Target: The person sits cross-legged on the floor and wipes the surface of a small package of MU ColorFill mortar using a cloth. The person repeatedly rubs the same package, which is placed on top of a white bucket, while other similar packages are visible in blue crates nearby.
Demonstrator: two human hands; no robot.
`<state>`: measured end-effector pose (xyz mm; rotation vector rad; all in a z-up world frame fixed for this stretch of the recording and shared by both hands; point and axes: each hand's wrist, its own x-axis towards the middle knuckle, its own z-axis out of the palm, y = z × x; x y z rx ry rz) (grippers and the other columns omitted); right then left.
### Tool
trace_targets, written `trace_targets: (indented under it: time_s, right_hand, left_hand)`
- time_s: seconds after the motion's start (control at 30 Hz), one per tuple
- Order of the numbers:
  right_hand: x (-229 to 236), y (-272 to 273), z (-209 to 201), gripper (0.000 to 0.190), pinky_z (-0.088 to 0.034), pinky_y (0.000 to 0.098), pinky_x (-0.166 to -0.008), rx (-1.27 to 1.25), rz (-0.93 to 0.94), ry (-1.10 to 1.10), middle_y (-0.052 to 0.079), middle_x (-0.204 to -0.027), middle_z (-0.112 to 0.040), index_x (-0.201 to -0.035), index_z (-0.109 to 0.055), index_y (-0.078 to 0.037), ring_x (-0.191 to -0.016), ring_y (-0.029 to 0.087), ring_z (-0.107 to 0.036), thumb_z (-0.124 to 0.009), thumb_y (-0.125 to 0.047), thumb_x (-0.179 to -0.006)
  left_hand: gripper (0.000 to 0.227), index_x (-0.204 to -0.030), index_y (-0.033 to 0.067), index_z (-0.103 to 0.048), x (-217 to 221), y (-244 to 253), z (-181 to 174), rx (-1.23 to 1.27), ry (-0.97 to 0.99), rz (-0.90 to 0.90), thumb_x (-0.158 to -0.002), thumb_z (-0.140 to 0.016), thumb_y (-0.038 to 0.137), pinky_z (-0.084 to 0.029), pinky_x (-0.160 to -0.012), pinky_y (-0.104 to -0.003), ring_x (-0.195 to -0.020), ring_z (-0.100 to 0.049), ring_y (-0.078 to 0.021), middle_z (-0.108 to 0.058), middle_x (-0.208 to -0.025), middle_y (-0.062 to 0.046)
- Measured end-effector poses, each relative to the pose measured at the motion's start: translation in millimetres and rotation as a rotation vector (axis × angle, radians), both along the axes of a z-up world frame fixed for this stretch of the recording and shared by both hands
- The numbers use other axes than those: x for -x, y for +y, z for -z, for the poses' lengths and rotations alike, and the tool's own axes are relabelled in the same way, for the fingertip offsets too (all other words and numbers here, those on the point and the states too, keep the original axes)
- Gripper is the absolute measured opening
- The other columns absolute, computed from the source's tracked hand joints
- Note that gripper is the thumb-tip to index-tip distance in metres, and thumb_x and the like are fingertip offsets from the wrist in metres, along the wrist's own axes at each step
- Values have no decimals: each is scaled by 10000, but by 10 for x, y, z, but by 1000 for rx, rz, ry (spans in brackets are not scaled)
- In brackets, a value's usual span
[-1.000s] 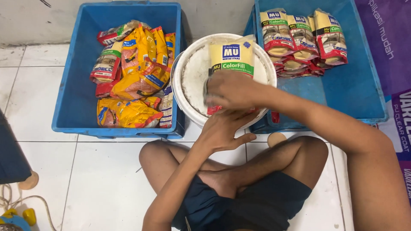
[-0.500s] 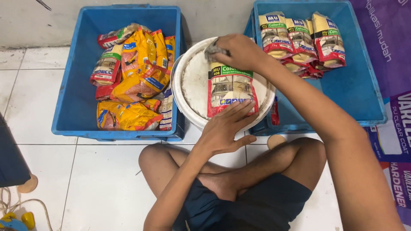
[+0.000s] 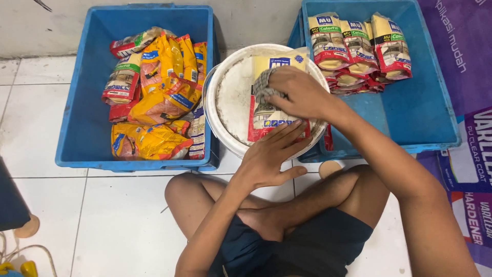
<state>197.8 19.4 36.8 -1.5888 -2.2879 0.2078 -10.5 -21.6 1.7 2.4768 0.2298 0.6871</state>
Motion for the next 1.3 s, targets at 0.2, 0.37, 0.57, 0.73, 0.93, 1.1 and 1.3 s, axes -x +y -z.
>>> trace_targets:
  time_s: [0.2, 0.37, 0.57, 0.73, 0.93, 1.1, 1.3]
  right_hand:
    - [70, -194, 202, 507, -319, 451, -1222, -172, -42, -134, 152, -980, -697, -947, -707, -19, -1129, 287, -661, -494, -476, -1003]
    - [310, -251, 274, 451, -347, 471, -1185, -289, -21, -236, 152, -1018, -686, -982, -689, -25, -1156, 287, -624, -596, -466, -964]
    - [971, -301, 361, 479, -294, 555, -1169, -314, 165, -500, 149, -1073, -749, -1056, -774, -72, -1152, 304, -621, -618, -498, -905]
    - [1536, -647, 521, 362, -297, 672, -1128, -302, 272, -677, 284, -1025, -720, -1023, -740, 39, -1057, 437, -632, -624, -272, -878]
    - [1315, -660, 525, 461, -280, 622, -1113, -188, 233, -542, 246, -948, -706, -1011, -730, 25, -1016, 368, -613, -675, -404, -850]
    - [1194, -367, 287, 349, -322, 579, -1012, -272, 288, -348, 146, -895, -719, -975, -771, -72, -976, 318, -619, -604, -359, -867]
    - [1433, -199, 577, 508, -217, 625, -1175, -270, 573, -492, 130, -1319, -699, -1422, -631, -168, -1321, 382, -560, -495, -380, -981]
  left_hand:
    - [620, -1013, 40, -788, 268, 133, 81, 495, -643, -46, -1027, -383, 509, -515, -1050, -491, -1117, -661, -355, -739, -1064, -164]
    - [777, -1165, -4, -703, 203, 783, -92, 444, -560, -73, -1045, -117, 491, -406, -1147, -491, -1233, -596, -377, -682, -1180, -187]
    - [722, -1410, 16, -581, -166, 1121, -809, 482, 211, -38, -1029, -81, 373, -219, -1246, -574, -1398, -450, -470, -546, -1457, -258]
    - [992, -1425, -4, -573, -260, 991, -1086, 454, 515, -173, -942, -62, 697, -240, -1233, -575, -1385, -467, -483, -534, -1477, -244]
    - [939, -1407, 35, -610, -340, 1035, -902, 346, 485, -236, -975, -99, 694, -336, -1184, -547, -1347, -541, -430, -573, -1462, -172]
    - [948, -1288, 6, -682, -404, 904, -1158, 290, 568, -303, -961, -86, 667, -388, -1138, -572, -1289, -570, -470, -646, -1289, -307]
    - [829, -568, 97, -503, -596, 1060, -930, 345, 581, -354, -928, -57, 695, -423, -650, -398, -586, -538, -243, -555, -627, -105]
